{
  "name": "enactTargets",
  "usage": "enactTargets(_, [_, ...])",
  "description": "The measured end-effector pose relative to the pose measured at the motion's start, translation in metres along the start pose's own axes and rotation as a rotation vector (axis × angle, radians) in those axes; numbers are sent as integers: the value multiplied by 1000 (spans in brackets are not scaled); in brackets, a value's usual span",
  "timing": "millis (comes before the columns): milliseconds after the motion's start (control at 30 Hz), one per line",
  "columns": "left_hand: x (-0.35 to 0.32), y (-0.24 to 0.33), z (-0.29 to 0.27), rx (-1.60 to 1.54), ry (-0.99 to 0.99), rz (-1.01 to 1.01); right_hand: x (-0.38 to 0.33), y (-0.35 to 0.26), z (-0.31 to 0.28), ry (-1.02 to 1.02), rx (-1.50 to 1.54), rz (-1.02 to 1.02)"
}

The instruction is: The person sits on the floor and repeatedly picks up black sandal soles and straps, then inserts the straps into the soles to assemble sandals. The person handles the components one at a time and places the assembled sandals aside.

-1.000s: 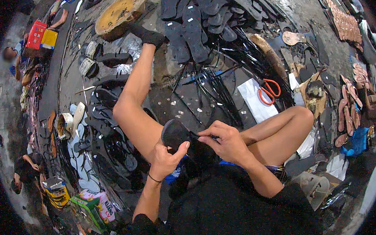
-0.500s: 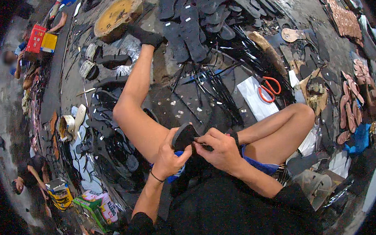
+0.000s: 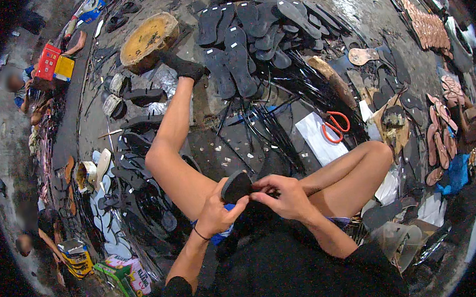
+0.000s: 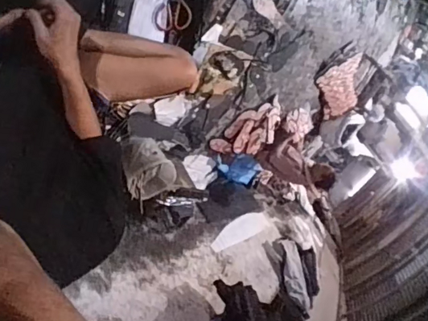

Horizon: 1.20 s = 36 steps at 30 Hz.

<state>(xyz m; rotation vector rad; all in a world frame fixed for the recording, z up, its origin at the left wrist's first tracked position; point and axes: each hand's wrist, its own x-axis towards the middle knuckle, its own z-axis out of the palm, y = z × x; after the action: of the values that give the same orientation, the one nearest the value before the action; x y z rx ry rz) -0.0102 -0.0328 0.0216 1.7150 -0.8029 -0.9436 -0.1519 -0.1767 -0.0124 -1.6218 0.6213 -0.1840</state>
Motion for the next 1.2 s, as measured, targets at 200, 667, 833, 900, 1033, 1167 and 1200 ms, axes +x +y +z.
enactTargets(200, [18, 4, -24, -31, 246, 147, 16, -24, -31, 114, -199, -383])
enactTargets(667, [-12, -37, 47, -1096, -69, -438, 97, -21, -60, 243, -27, -303])
enactTargets(833, [8, -39, 30, -1151, -116, -326, 117, -7, -50, 257, -155, -388])
enactTargets(900, [36, -26, 6, -634, -60, -271, 138, 1, -39, 252, 30, -242])
enactTargets(1033, [80, -17, -1, -489, 304, -90, 172, -5, -7, 79, 393, 28])
enactTargets(1167, [103, -18, -28, -724, 467, -78, 156, 13, 6, -297, 859, 398])
enactTargets(1200, [106, -22, -28, -744, 452, -99, 160, 31, 9, -333, 878, 325])
